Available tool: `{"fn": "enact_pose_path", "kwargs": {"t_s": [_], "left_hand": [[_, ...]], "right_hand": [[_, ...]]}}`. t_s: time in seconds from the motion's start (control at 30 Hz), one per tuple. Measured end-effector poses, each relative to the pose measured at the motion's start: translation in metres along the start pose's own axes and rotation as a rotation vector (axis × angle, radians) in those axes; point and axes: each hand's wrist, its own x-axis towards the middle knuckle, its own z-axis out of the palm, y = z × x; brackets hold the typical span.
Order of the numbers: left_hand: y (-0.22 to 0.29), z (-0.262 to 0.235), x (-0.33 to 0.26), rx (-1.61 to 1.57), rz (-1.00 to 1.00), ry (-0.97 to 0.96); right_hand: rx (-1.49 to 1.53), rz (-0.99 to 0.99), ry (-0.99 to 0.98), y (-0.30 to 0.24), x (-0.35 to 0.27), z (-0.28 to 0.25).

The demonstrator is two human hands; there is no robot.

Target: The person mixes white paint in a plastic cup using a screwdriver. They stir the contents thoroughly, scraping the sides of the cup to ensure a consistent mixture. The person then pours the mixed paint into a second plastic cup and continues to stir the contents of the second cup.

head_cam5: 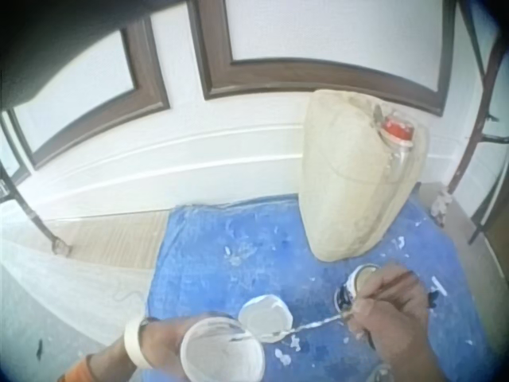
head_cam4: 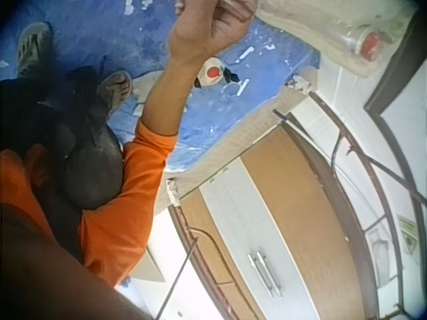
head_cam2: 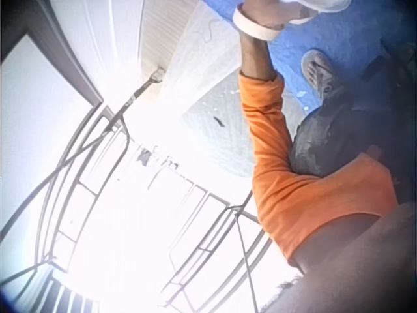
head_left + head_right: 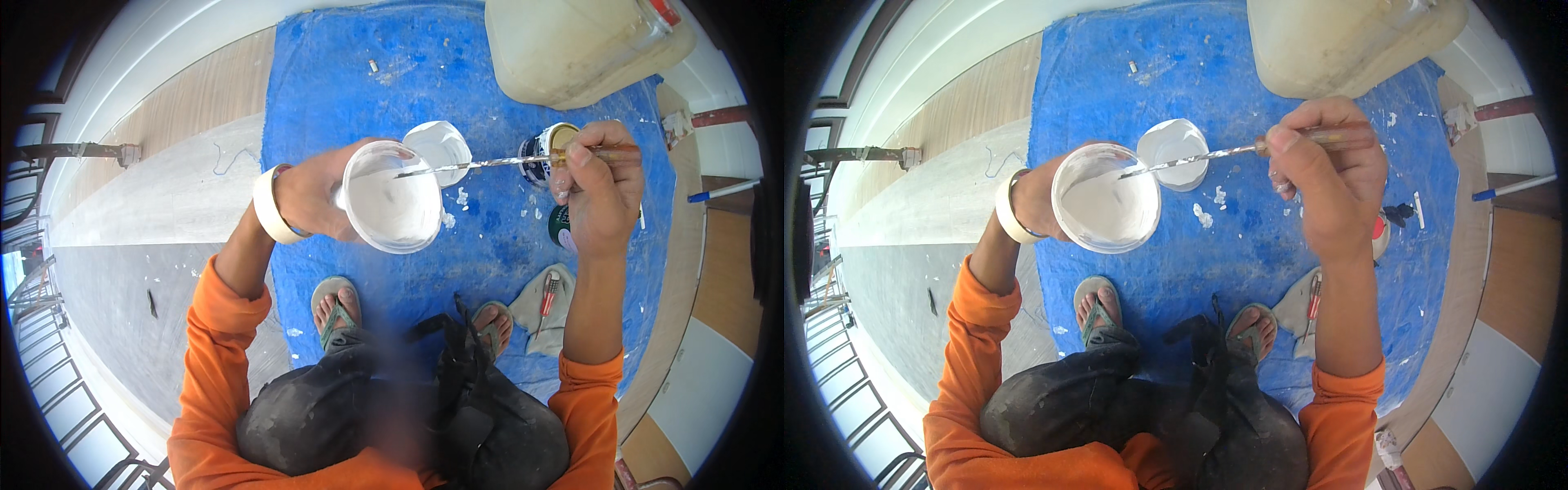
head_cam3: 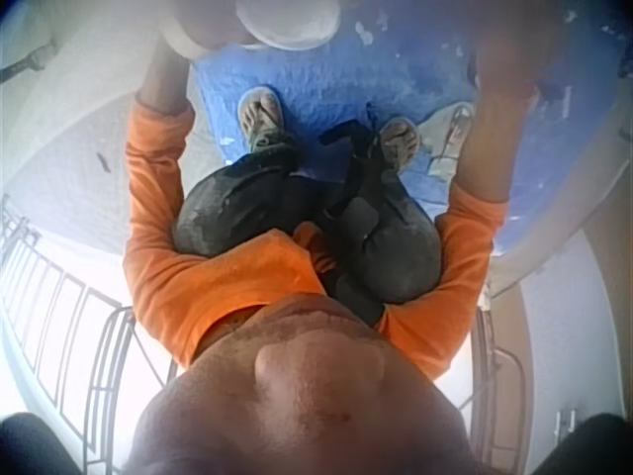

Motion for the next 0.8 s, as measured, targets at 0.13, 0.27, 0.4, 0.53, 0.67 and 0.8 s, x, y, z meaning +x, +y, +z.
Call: {"fn": "enact_pose_path", "kwargs": {"t_s": [0.13,0.27,0.4,0.53,0.67,0.8], "left_hand": [[-0.001,0.005,-0.007,-0.292,-0.114,0.016],[-0.004,0.021,-0.012,-0.560,-0.133,0.209],[-0.018,0.037,-0.023,-0.788,-0.059,0.352],[-0.026,0.049,-0.030,-1.025,0.063,0.510],[-0.037,0.047,-0.037,-1.316,0.147,0.467],[-0.047,0.057,-0.037,-1.175,0.073,0.856]], "right_hand": [[-0.020,0.037,-0.077,0.000,0.000,-0.001],[-0.036,0.075,-0.097,-0.009,-0.010,0.002],[0.030,0.122,-0.151,-0.016,-0.020,0.004],[-0.002,0.055,-0.211,-0.022,-0.038,0.025],[-0.130,-0.011,-0.282,-0.027,-0.051,0.042],[-0.299,-0.183,-0.393,-0.019,-0.055,0.056]]}}
